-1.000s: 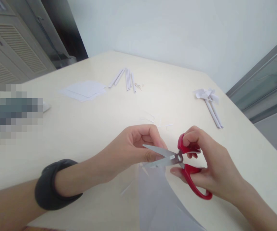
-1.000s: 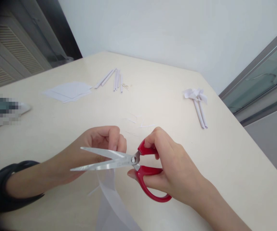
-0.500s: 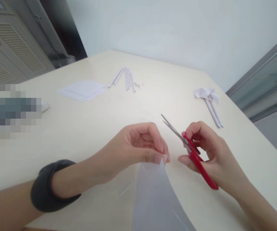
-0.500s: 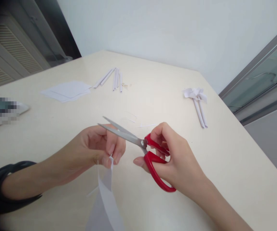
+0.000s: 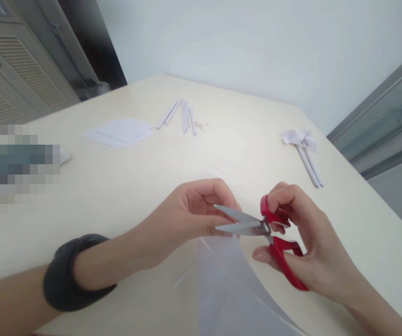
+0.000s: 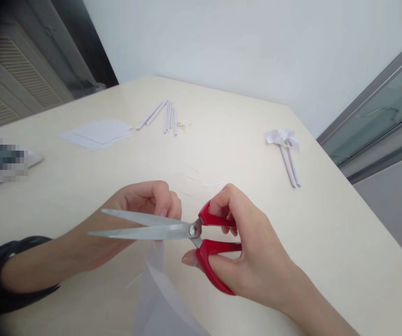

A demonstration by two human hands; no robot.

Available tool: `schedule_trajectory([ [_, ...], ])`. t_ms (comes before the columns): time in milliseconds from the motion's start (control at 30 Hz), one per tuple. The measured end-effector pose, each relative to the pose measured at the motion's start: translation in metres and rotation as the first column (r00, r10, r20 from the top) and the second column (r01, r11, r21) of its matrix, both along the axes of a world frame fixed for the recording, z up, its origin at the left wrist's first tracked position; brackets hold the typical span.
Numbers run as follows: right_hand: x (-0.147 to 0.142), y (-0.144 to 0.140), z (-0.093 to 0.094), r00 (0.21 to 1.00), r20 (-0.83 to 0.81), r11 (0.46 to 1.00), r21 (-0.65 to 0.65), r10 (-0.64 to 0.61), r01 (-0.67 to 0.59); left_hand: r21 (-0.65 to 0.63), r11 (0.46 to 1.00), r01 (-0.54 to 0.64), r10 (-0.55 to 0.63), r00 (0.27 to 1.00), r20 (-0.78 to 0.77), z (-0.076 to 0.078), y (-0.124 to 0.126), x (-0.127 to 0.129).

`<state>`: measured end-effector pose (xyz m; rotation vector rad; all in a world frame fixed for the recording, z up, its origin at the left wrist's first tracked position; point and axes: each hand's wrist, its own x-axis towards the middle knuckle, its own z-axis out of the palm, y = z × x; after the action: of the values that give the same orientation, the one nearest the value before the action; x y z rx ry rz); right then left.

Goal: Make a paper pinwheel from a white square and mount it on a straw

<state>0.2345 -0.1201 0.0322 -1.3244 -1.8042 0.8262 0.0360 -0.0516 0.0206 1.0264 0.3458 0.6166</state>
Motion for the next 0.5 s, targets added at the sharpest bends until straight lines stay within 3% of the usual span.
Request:
schedule_trajectory([
  [200, -0.001, -0.0009, 0.0019, 0.999, 0.036, 0.995, 0.102, 0.014, -0.017, -0.043, 0.999, 0.021, -0.022, 0.999, -0.025, 0.002, 0.0012, 0.0003],
  [500, -0.0008, -0.0004, 0.0, 0.984, 0.177, 0.994, 0.105, -0.027, 0.009, 0.02, 1.0, 0.006, -0.006, 1.0, -0.006, -0.0058, 0.0003, -0.0026],
])
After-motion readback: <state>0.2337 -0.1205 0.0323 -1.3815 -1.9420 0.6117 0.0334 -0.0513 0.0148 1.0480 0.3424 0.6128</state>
